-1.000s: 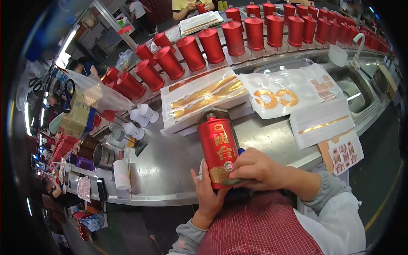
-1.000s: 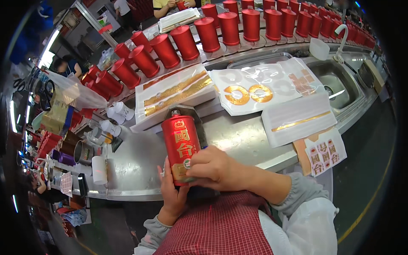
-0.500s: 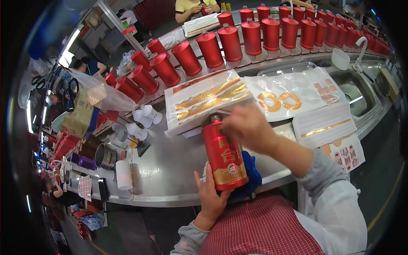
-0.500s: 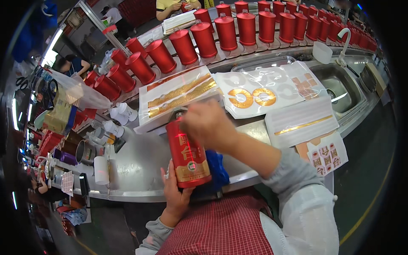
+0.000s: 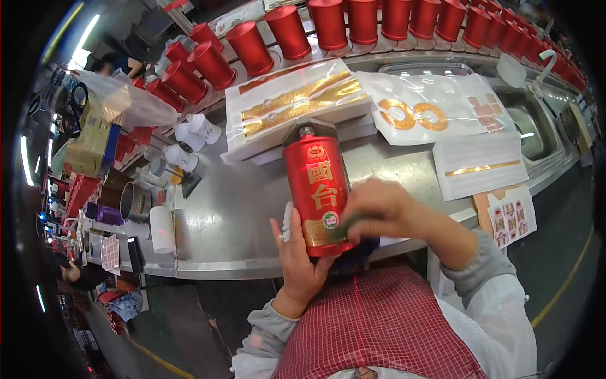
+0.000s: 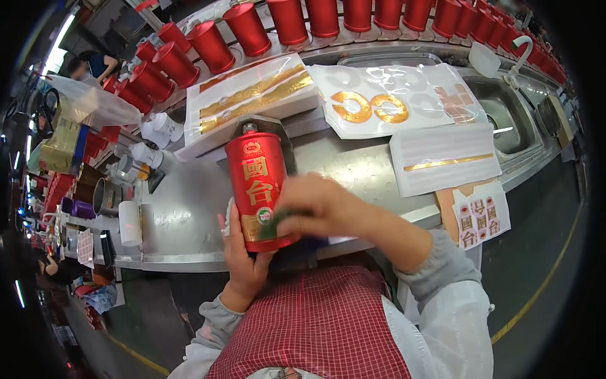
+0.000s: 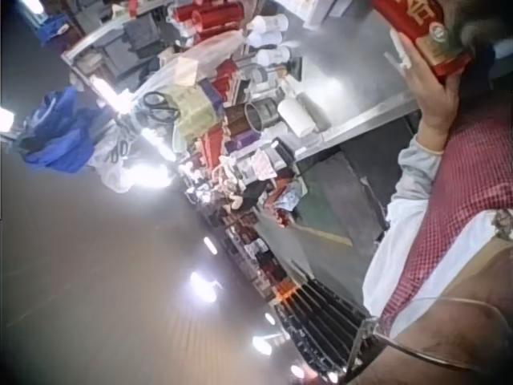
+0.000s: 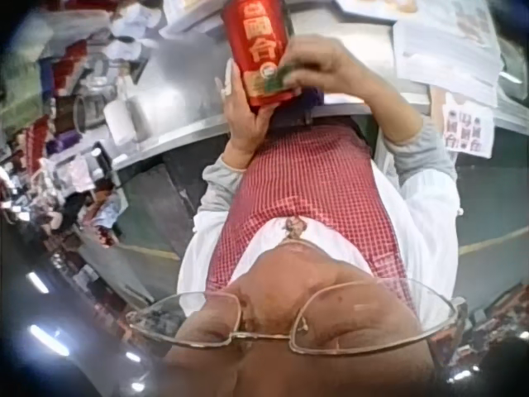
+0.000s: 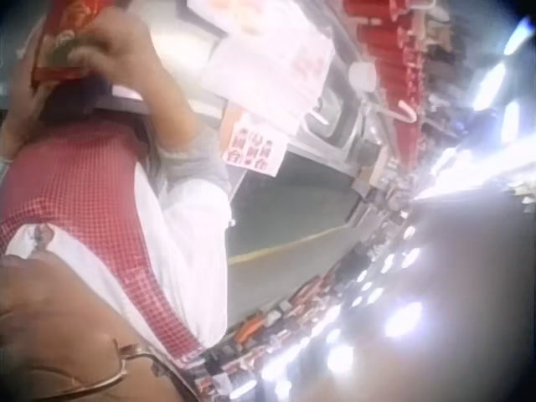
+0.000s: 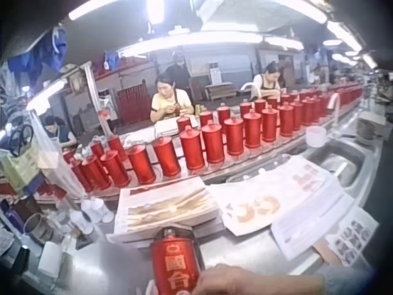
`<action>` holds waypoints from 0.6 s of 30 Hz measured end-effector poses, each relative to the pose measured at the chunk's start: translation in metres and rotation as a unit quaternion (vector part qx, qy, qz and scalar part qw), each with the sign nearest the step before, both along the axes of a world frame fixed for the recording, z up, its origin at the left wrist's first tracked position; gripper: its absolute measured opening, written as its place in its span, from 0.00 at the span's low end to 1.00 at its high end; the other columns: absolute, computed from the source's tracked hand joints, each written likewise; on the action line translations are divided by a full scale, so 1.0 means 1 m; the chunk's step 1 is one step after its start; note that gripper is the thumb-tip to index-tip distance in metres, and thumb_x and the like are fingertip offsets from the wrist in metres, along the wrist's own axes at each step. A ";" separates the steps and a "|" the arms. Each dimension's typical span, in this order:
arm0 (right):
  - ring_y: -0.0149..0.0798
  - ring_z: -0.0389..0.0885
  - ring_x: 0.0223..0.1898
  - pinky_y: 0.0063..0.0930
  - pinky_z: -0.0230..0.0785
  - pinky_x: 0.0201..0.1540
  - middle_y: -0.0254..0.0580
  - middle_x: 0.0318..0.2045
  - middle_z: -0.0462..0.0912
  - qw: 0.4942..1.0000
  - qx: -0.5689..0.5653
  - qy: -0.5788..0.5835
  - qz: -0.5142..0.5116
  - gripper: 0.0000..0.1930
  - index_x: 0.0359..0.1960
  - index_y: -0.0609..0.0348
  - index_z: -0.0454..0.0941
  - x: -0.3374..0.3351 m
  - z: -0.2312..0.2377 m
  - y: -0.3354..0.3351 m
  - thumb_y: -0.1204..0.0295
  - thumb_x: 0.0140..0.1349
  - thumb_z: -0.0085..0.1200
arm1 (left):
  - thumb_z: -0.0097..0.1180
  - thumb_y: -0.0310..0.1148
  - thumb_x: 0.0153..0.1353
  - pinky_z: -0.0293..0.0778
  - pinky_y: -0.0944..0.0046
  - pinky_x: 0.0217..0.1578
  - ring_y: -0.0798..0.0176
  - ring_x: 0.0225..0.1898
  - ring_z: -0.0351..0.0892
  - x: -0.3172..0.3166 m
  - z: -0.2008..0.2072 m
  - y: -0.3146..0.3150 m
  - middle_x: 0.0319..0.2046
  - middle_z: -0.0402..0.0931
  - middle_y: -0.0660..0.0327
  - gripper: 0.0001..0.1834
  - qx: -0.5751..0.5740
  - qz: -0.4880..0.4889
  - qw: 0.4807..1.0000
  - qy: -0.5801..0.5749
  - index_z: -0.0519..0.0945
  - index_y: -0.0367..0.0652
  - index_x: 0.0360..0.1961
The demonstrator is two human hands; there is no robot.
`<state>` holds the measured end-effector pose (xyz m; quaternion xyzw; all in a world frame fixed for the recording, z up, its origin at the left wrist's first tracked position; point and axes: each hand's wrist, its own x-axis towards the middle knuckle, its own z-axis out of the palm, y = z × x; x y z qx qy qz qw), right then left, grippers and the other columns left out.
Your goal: The person cleans the surface of a red cylindrical container with a green cloth. They peel a gold decorative sticker from a sheet and align it on the container's body. The person uses a small green tool to press the sticker firmly and remove air bubbles.
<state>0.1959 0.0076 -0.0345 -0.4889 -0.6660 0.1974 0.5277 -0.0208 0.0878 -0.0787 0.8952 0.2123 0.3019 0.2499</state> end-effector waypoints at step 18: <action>0.42 0.77 0.36 0.36 0.69 0.40 0.40 0.31 0.78 0.991 0.074 -0.087 -0.069 0.10 0.34 0.55 0.80 0.000 -0.009 -0.001 0.69 0.50 0.66 | 0.53 0.60 0.60 0.37 0.35 0.67 0.42 0.65 0.64 -0.005 -0.004 0.001 0.62 0.64 0.41 0.53 -0.047 0.013 0.999 0.000 0.50 0.24 0.68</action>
